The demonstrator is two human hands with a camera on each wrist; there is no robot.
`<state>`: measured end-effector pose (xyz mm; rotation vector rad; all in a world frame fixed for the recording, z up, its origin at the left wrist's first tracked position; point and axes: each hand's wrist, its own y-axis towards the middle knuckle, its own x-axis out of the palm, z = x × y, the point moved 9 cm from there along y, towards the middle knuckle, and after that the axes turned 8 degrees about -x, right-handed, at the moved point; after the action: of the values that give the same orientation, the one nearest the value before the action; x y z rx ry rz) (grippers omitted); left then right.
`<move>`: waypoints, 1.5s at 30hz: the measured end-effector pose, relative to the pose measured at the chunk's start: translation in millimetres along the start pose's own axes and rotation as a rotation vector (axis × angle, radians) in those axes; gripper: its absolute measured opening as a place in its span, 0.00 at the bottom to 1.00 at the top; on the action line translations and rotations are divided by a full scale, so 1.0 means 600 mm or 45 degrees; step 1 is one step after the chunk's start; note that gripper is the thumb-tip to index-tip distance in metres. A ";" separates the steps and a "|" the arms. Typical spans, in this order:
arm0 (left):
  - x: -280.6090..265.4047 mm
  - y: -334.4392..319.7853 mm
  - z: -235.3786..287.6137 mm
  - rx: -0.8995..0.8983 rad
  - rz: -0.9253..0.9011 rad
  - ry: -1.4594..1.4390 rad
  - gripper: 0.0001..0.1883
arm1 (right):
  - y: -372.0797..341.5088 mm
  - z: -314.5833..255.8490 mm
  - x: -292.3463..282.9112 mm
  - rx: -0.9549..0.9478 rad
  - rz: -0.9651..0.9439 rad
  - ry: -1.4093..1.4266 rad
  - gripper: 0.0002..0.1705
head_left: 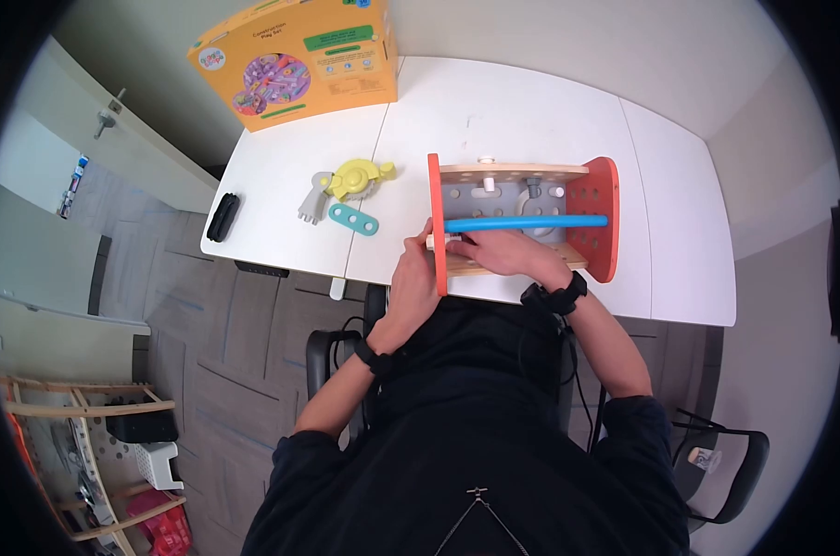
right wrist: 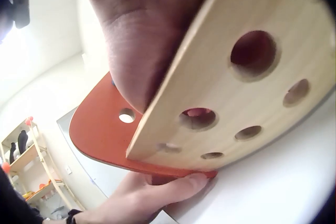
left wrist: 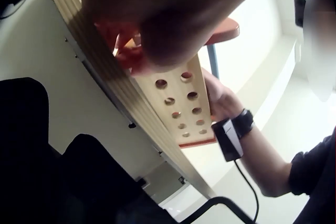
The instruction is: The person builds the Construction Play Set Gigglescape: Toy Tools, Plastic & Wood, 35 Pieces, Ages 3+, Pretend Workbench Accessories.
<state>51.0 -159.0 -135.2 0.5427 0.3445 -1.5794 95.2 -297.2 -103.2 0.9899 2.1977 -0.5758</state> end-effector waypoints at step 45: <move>-0.104 -0.003 0.149 -0.394 -0.731 -0.933 0.47 | -0.318 -0.060 -0.226 0.395 1.077 -0.107 0.24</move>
<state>38.7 -153.3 -26.8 -0.4244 0.1765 -2.0962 1.4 -459.3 41.7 1.8614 1.4270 -0.5295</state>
